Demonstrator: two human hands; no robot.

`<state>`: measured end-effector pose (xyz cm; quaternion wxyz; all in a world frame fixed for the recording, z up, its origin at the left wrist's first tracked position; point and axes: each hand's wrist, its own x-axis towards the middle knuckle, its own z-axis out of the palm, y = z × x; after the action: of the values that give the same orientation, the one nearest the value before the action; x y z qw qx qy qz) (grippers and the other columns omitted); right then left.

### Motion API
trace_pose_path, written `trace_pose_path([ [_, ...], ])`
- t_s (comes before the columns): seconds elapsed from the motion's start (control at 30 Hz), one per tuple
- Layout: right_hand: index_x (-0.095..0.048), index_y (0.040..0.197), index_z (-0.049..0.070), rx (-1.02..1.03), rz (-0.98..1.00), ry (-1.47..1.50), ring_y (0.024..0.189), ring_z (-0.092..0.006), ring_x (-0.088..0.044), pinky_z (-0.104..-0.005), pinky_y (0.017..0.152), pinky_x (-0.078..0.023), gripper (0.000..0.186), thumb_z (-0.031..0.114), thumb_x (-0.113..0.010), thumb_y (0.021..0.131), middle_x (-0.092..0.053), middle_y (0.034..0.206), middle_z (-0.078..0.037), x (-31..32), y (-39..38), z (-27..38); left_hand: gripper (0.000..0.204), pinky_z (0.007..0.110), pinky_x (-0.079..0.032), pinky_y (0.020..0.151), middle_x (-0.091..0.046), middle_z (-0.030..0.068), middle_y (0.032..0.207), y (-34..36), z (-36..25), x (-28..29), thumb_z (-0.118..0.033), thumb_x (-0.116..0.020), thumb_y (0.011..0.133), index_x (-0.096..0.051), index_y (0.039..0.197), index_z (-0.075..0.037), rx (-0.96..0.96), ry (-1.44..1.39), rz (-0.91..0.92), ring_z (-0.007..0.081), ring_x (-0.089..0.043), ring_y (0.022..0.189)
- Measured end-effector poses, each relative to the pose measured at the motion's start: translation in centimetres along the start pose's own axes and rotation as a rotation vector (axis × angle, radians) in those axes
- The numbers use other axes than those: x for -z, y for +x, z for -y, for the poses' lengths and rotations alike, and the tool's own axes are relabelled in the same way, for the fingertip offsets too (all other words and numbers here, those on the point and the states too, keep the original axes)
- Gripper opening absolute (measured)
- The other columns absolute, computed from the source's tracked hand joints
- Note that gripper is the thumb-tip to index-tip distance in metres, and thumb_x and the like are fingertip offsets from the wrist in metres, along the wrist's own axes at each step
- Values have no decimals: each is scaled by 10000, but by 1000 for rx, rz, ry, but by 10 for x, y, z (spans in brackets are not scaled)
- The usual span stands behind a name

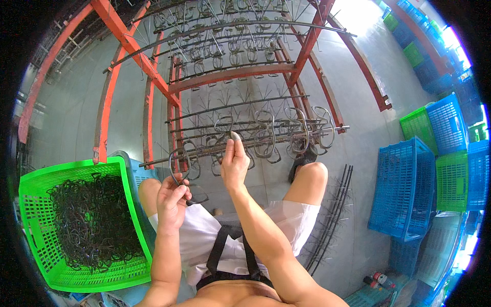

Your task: The person repeatedly picks small metal rings from a green basket and hangs them onto horizontal bars of a red metal rack. The person works one at a time, moving along the rack to fill available slots.

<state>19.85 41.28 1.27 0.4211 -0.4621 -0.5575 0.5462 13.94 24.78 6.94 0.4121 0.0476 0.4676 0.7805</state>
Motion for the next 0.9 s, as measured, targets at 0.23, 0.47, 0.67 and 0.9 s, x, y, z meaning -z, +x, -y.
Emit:
trace_pose_path([
  [0.23, -569, 1179, 56, -77, -20, 9, 467, -94, -481, -282, 447, -406, 276, 229, -471, 987, -495, 569, -39, -3, 4, 0, 294, 258, -490, 684, -616, 77, 981, 5, 3, -6, -11, -617, 847, -552, 1132, -26, -19, 0, 48, 127, -575, 762],
  [0.47, -545, 1166, 14, -101, 132, -296, 723, -201, -607, -327, 665, -497, 313, 192, -573, 909, -602, 767, -89, 32, -4, 33, 270, 217, -482, 625, -642, 65, 940, 1, 0, 2, 0, -622, 846, -578, 1113, -18, 14, 240, 76, 101, -582, 728],
  [0.67, -617, 1106, 62, 676, 916, -364, 992, -302, -560, -381, 857, -450, 359, 180, -712, 781, -599, 1021, -136, 60, -30, 77, 229, 226, -500, 691, -647, 24, 818, -1, -23, 12, 12, -723, 774, -614, 973, -13, 29, 720, 391, 88, -592, 702],
  [0.9, -574, 971, 11, 10, 468, 140, 501, -45, -457, -236, 442, -382, 173, 182, -545, 959, -466, 570, 9, 16, -28, 41, 302, 306, -476, 800, -611, 73, 992, 32, -38, 42, -219, -649, 874, -557, 1112, -57, -541, 954, -338, 191, -579, 883],
])
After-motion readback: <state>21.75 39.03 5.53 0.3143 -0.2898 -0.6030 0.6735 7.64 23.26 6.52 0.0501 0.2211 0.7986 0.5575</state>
